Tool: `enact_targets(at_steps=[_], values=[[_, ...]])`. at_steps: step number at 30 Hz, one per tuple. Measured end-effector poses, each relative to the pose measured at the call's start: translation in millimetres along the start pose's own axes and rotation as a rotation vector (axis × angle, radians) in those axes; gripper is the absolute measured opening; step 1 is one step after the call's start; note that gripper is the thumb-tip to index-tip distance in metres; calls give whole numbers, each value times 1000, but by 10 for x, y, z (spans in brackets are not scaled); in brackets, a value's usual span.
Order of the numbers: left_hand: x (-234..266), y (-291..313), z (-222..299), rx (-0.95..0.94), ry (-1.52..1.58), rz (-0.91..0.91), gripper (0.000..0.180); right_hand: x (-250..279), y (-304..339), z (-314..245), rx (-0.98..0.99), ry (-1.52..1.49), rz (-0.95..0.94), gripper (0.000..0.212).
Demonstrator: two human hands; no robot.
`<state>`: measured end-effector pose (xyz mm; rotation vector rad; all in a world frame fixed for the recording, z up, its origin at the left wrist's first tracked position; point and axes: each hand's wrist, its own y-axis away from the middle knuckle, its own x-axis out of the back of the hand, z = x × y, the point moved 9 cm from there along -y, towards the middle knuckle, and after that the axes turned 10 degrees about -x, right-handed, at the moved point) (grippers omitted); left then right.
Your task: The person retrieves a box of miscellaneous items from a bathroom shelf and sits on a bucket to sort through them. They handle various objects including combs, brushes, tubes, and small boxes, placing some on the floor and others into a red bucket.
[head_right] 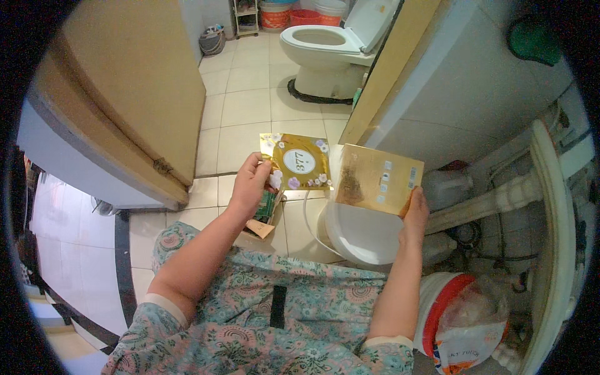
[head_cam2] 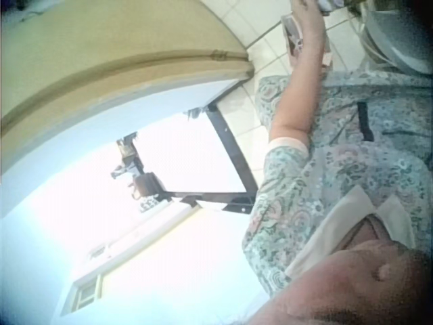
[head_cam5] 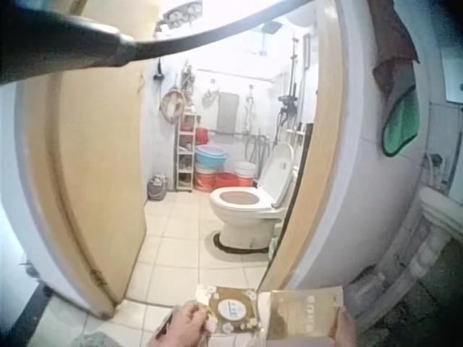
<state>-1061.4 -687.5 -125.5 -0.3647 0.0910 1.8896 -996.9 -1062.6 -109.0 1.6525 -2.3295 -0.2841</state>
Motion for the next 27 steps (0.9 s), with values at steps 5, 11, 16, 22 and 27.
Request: enact_targets(at_steps=[5, 11, 16, 22, 27], values=[[140, -54, -11, 8, 203, 74, 17, 218, -168, 200, -151, -282, -24, 50], [125, -10, -87, 19, 119, 12, 18, -272, 230, 63, -302, -489, -257, 24], [-245, 115, -241, 89, 150, -85, 18, -293, 33, 277, -339, -535, -526, 48], [-657, 227, -300, 95, 103, -232, 16, -534, 468, 22, -341, -478, -472, 25], [-957, 411, -643, 270, 11, -485, 43, -509, 402, 70, -319, -474, -467, 31]])
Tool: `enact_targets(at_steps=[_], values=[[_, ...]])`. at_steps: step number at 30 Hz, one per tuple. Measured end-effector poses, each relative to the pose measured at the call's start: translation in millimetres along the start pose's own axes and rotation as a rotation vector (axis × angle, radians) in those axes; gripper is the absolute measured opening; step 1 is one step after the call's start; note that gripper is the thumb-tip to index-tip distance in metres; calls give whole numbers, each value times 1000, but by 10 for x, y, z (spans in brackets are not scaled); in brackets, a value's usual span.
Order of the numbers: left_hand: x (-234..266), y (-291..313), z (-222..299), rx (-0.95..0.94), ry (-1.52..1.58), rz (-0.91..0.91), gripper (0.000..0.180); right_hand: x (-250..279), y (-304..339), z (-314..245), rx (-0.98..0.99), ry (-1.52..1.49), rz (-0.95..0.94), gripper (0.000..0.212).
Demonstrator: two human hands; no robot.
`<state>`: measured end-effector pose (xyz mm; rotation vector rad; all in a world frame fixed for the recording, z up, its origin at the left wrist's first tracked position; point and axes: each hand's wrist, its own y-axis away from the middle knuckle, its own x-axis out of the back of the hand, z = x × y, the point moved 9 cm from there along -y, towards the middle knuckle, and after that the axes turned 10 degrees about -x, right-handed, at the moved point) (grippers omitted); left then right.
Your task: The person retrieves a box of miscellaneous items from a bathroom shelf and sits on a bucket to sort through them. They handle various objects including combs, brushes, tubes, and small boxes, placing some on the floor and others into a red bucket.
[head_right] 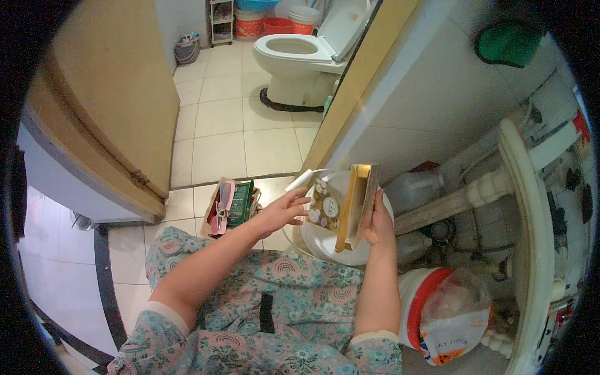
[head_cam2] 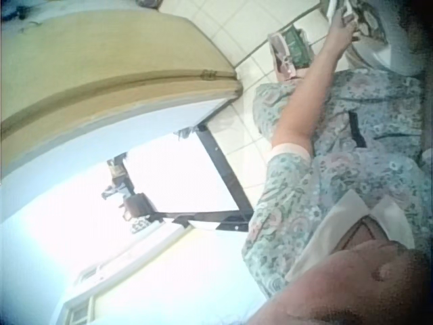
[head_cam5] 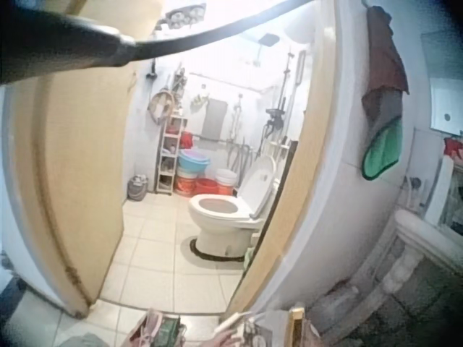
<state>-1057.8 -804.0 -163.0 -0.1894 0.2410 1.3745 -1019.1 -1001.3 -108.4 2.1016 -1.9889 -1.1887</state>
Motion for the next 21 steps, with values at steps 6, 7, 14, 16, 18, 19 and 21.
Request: enact_targets(at_steps=[6, 7, 14, 16, 18, 19, 21], values=[[191, 79, 644, -343, -416, 140, 44, 175, -164, -12, 58, 15, -4, 47], [176, 179, 977, -481, -395, 214, 41, 173, -167, -34, 100, 42, 19, 46], [-242, 629, 1710, -992, -904, 102, 40, 240, -286, -57, 170, 285, 207, 50], [-103, 497, 1509, -788, -857, 155, 44, -13, -164, -87, 265, 346, 238, 50], [-5, 454, 1463, -704, -835, 226, 47, -89, -167, -110, 334, 354, 240, 50], [24, 456, 1506, -720, -839, 271, 49, -44, -229, -111, 353, 333, 228, 50], [113, 449, 1539, -700, -883, 344, 52, -101, -257, -104, 378, 283, 183, 49]])
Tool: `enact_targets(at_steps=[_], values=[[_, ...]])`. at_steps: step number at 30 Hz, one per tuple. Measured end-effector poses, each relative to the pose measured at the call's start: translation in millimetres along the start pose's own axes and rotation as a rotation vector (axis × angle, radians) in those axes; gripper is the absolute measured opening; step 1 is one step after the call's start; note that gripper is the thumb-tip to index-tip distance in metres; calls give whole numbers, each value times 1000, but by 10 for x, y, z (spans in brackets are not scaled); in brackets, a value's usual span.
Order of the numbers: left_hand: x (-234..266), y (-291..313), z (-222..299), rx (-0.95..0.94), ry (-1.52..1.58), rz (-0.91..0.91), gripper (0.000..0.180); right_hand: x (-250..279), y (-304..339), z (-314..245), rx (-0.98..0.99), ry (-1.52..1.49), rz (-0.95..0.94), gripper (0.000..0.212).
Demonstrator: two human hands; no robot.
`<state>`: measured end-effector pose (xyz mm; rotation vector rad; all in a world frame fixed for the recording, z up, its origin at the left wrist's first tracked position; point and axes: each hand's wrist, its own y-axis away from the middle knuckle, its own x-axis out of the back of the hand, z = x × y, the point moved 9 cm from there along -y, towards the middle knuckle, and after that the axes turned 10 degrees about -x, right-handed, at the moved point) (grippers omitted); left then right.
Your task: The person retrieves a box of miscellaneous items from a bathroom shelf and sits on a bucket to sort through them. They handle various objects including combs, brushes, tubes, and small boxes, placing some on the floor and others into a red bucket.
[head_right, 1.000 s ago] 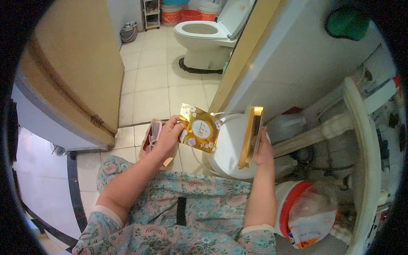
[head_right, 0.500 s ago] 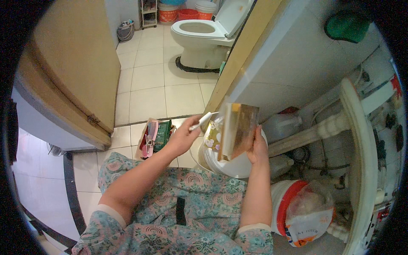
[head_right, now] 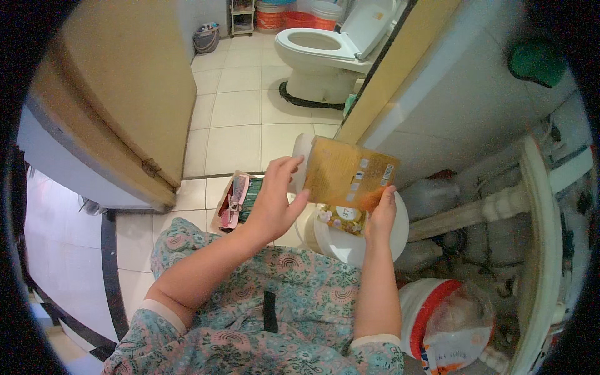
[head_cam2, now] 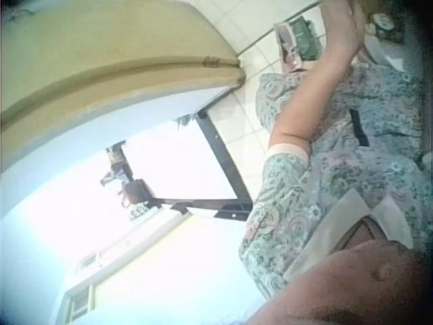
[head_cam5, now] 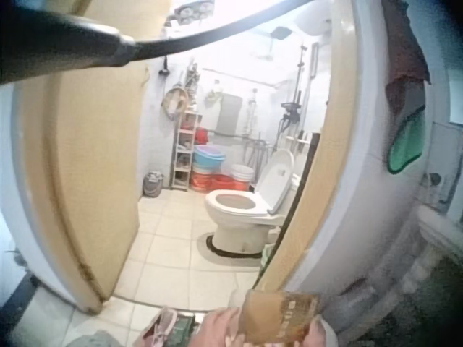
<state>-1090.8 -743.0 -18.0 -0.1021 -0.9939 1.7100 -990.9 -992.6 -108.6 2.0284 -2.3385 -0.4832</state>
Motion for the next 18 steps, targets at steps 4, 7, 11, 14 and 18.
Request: enact_targets(at_steps=[4, 7, 11, 14, 18], values=[[78, 23, -271, 110, -1, 75, 55, -310, 57, 41, -17, -147, -152, 47], [-4, 102, -614, 390, 401, 122, 45, -432, 7, 217, -124, -216, -234, 46], [178, 20, -557, 388, 402, 104, 35, -496, -37, 276, 90, 445, -162, 49], [355, -79, -360, 264, 76, -32, 35, -907, 357, -109, 519, 898, -83, 77], [321, -104, -112, 52, -75, -185, 38, -1256, 746, -268, 851, 1175, -123, 112]])
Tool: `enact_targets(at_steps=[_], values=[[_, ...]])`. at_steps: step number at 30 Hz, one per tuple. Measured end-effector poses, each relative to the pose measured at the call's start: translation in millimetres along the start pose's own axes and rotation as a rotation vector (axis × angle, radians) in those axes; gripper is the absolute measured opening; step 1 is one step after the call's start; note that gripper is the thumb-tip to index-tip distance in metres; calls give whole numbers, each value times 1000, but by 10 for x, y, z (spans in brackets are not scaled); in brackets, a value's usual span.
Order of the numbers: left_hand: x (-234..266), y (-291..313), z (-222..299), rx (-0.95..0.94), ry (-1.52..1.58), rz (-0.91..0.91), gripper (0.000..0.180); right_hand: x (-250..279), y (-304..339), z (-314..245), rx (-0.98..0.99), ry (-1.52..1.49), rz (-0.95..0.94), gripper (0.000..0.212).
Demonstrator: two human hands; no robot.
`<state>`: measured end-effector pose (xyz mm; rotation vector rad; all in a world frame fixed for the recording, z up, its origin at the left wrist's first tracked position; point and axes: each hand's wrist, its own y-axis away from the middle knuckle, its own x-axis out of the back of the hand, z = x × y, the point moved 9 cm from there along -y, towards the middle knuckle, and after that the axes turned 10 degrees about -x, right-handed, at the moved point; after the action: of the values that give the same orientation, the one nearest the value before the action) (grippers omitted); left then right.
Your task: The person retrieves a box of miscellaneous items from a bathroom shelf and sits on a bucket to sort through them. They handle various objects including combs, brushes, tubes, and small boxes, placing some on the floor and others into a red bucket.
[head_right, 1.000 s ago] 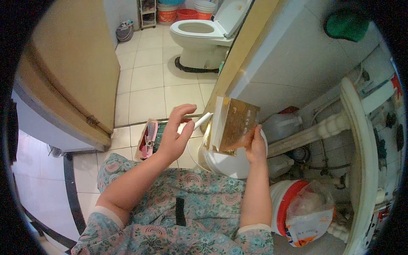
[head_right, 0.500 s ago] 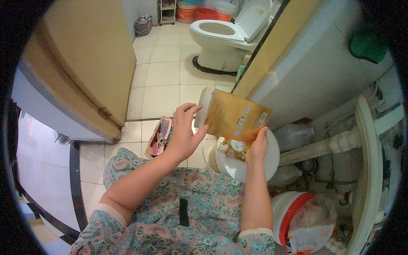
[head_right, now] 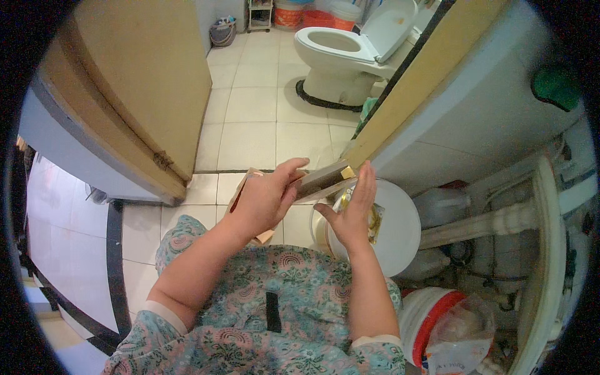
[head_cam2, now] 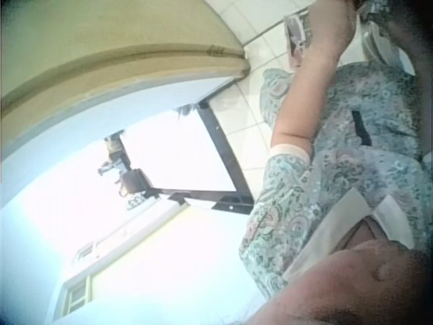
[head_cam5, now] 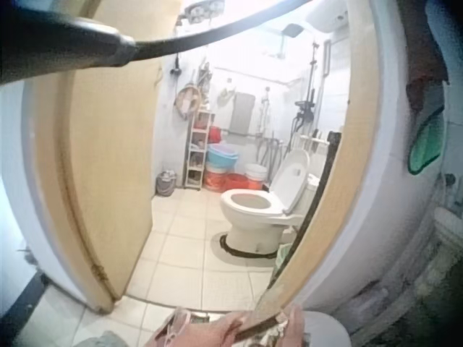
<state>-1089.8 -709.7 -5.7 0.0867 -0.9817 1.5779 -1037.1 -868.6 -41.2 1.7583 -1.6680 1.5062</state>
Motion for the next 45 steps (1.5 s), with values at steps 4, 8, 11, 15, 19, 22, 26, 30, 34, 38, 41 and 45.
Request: enact_targets(at_steps=[4, 8, 11, 15, 19, 22, 26, 30, 34, 38, 41, 45], values=[[-33, 72, 93, -77, 55, 50, 32, -316, 30, -46, -101, -520, -247, 131], [-70, 205, 292, -209, 106, 119, 31, -519, 138, 45, 33, -110, -114, 133], [-35, 263, 344, -257, 101, 151, 33, -440, 102, -113, 93, -243, -64, 118], [11, 279, 340, -254, 95, 123, 34, -422, 138, -115, 86, -500, 18, 105], [62, 330, 391, -363, 71, 183, 34, -336, 106, -258, 128, -453, 20, 99], [173, 234, 177, -226, 6, 134, 33, -315, 71, -185, 81, -372, -1, 98], [292, 87, -164, -45, 229, -82, 25, -525, 13, 137, -237, -573, -328, 64], [282, 123, -500, 182, 658, 27, 46, -786, 131, 243, -428, -791, -551, 35], [48, 160, -694, 258, 822, 41, 72, -805, 98, 365, -555, -1109, -450, 32], [-442, 361, -692, 437, 767, -435, 52, -752, 20, 411, -626, -1377, -353, 40], [-625, 439, -690, 519, 862, -441, 38, -770, 27, 413, -693, -1437, -396, 42], [-627, 449, -808, 565, 866, -335, 35, -854, 92, 425, -739, -1416, -515, 41]])
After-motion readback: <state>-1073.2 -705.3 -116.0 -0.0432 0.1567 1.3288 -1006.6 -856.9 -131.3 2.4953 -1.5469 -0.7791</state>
